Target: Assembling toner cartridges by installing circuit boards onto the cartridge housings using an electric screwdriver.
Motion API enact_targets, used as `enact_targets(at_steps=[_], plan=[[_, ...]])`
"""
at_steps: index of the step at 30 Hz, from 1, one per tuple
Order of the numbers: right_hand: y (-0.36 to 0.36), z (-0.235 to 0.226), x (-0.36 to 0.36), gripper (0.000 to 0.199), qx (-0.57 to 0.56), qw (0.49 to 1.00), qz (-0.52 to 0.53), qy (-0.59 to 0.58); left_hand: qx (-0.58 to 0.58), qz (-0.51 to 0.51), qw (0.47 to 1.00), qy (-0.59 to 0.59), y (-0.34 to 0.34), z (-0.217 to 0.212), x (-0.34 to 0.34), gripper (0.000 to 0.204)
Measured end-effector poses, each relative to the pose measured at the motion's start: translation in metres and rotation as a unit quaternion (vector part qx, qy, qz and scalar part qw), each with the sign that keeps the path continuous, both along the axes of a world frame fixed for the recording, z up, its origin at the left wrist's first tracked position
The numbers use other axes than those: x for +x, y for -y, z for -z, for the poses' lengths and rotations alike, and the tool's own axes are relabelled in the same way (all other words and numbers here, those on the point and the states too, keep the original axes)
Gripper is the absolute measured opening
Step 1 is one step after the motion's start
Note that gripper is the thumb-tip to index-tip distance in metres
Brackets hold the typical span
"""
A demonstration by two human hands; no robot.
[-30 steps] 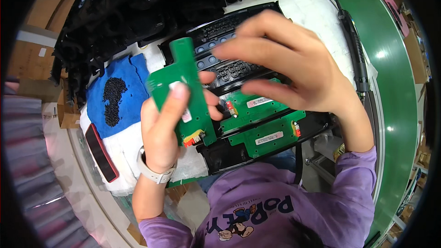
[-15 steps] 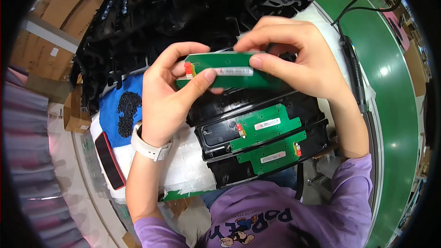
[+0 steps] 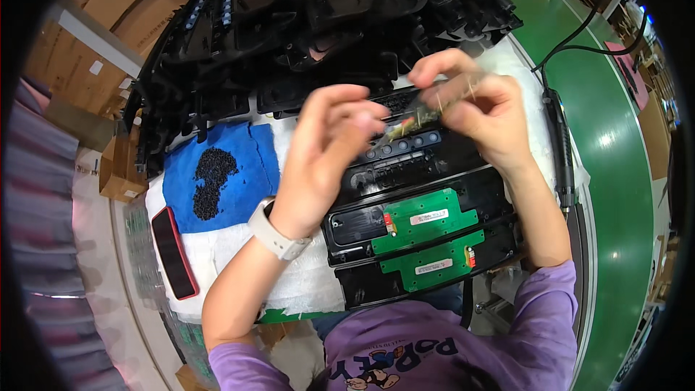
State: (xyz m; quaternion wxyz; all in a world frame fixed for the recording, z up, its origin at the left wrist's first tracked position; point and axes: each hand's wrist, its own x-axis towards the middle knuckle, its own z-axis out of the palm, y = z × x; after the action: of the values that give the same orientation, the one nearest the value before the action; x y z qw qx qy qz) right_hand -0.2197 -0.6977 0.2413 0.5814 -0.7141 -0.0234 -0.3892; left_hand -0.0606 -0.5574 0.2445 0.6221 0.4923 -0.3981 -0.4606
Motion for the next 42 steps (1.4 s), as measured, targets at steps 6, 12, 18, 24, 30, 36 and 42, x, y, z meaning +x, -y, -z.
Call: enact_targets(at_steps=[6, 12, 18, 24, 30, 36, 42], plan=[[-0.022, -0.014, -0.016, 0.014, -0.518, 0.845, 0.127, -0.027, -0.124, -0.152, 0.789, 0.582, -0.034, 0.023, 0.021, 0.024], [-0.037, 0.009, -0.009, 0.008, -0.617, 0.764, 0.106, -0.155, -0.061, -0.109, 0.83, 0.543, -0.042, 0.04, 0.026, 0.031], [-0.038, 0.017, -0.003, 0.011, -0.634, 0.738, 0.132, -0.189, -0.045, -0.096, 0.845, 0.524, -0.041, 0.044, 0.03, 0.032], [-0.038, 0.016, -0.002, 0.01, -0.635, 0.733, 0.148, -0.194, -0.052, -0.095, 0.86, 0.499, -0.04, 0.046, 0.033, 0.033], [-0.034, 0.011, -0.001, 0.01, -0.576, 0.768, 0.111, -0.258, -0.049, -0.088, 0.857, 0.505, -0.04, 0.046, 0.033, 0.031], [-0.023, 0.008, -0.005, 0.013, -0.515, 0.797, 0.076, -0.308, -0.046, -0.089, 0.846, 0.523, -0.038, 0.044, 0.031, 0.027], [-0.017, 0.012, -0.007, 0.011, -0.497, 0.803, 0.072, -0.322, -0.131, -0.002, 0.798, 0.588, -0.036, 0.032, 0.037, 0.033]])
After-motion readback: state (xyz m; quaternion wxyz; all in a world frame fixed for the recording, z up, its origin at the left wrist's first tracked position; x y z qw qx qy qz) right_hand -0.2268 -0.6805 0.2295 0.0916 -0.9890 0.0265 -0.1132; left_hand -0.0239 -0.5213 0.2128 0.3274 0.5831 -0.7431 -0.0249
